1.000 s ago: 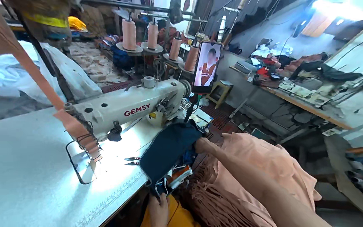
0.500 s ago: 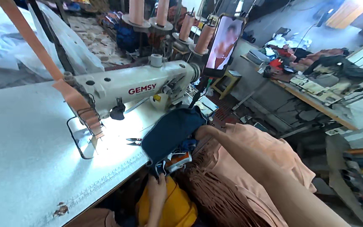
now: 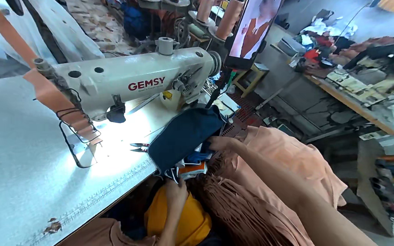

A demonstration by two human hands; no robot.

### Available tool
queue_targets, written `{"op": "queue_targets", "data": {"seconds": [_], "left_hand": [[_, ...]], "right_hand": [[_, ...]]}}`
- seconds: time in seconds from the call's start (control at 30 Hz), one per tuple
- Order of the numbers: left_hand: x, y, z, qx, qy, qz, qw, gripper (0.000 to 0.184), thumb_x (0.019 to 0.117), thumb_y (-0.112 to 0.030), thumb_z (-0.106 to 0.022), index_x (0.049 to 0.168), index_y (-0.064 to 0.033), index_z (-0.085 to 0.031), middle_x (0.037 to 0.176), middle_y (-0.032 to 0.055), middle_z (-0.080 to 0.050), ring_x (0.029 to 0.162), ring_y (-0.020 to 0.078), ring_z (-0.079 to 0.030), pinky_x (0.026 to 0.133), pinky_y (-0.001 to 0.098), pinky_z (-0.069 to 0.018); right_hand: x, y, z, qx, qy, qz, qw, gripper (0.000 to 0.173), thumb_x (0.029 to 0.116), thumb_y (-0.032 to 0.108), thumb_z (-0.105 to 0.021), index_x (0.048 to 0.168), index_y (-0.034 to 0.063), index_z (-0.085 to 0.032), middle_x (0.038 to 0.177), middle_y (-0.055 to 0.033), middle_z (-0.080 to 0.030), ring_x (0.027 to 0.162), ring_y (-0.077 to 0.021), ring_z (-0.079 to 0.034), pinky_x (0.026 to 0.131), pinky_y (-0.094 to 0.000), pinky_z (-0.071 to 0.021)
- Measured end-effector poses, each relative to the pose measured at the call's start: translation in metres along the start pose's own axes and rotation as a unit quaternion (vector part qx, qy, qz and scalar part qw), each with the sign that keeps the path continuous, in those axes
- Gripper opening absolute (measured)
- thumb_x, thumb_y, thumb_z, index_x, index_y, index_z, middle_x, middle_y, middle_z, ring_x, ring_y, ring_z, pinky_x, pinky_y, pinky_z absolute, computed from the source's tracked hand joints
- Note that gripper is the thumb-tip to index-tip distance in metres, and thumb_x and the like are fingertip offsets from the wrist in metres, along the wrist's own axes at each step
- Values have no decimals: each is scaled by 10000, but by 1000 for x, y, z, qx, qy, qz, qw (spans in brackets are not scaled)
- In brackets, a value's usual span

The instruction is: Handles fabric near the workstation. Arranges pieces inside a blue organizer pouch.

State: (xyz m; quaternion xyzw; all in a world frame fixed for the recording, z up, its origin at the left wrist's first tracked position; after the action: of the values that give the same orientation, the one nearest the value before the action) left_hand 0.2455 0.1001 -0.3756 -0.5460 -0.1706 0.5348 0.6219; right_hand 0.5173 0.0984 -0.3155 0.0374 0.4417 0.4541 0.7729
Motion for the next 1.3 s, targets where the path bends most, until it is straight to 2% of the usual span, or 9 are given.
{"op": "queue_targets", "data": {"seconds": [0.07, 0.2, 0.37, 0.53, 0.63, 0.77, 0.87, 1.03, 1.3], "left_hand": [[-4, 5, 0, -22, -3, -8, 1000, 395, 1019, -117, -563, 1358, 82, -519, 1222, 242, -642, 1066, 282, -707, 951, 436, -594], [-9, 10, 2, -47, -1, -21, 999, 427, 1023, -86, -526, 1413, 78, -463, 1229, 228, -644, 1049, 247, -714, 935, 402, -601], [-11, 9, 5, -13, -14, -44, 999, 423, 1018, -111, -521, 1384, 96, -481, 1179, 233, -656, 1051, 272, -698, 949, 431, -577], [-10, 12, 5, -22, -16, -50, 998, 439, 1009, -105, -533, 1396, 92, -466, 1173, 227, -654, 1022, 267, -707, 929, 427, -588], [-12, 12, 6, -19, -20, -65, 998, 444, 998, -105, -545, 1388, 94, -474, 1144, 220, -672, 998, 268, -712, 921, 436, -585], [-10, 12, 5, -23, -15, -69, 997, 441, 994, -112, -553, 1382, 86, -486, 1114, 211, -688, 976, 267, -717, 906, 445, -590], [-9, 14, 4, -30, -6, -59, 998, 454, 999, -113, -544, 1397, 90, -468, 1103, 211, -691, 946, 262, -732, 883, 442, -609], [-14, 10, 5, -18, -8, -68, 997, 414, 997, -109, -540, 1359, 89, -503, 1067, 214, -693, 947, 288, -718, 885, 469, -586], [-14, 8, 8, -10, -6, -75, 997, 413, 992, -129, -550, 1336, 100, -527, 1119, 238, -683, 998, 321, -711, 926, 492, -575]], "right_hand": [[4, -15, 6, 64, -12, -30, 997, 363, 993, 87, -533, 1347, 36, -595, 1201, -182, -649, 1017, -258, -659, 869, -472, -562], [6, -6, 13, -252, 57, -54, 965, 470, 988, 178, -626, 1408, -23, -559, 1377, -316, -576, 1299, -484, -544, 1037, -708, -403], [6, 11, 14, -346, 41, -93, 933, 434, 961, 252, -663, 1272, -50, -641, 1325, -319, -602, 1271, -516, -544, 992, -740, -407], [13, -9, 18, -90, -7, -73, 993, 378, 986, 205, -618, 1268, -46, -636, 1236, -274, -649, 1152, -395, -634, 976, -614, -489], [6, -24, 20, 173, -74, -129, 974, 273, 965, 80, -578, 1196, -61, -614, 1132, -216, -628, 988, -303, -626, 843, -515, -542], [19, -39, 24, 259, -133, -119, 949, 368, 1037, 225, -573, 1349, 31, -588, 1284, -194, -637, 1138, -310, -649, 924, -554, -556], [19, -26, 28, 143, -104, -123, 976, 454, 1011, 222, -631, 1402, 3, -554, 1376, -226, -593, 1245, -344, -608, 1034, -567, -504], [29, -16, 12, -182, 42, -148, 971, 389, 1021, 246, -566, 1277, -38, -638, 1251, -282, -655, 1116, -429, -661, 937, -659, -503], [28, 2, 5, -292, 101, -145, 940, 371, 1018, 233, -549, 1229, -60, -635, 1180, -296, -656, 1055, -442, -655, 851, -670, -493]]}}
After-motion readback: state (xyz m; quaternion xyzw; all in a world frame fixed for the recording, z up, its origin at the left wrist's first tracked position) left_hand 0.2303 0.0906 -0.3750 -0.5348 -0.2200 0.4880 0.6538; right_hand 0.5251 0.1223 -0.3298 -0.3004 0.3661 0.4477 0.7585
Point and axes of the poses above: each hand's wrist, its own x-axis towards the middle knuckle, its own z-axis out of the back of the hand, y = z × x, the point moved 7 cm from there along x, towards the middle knuckle
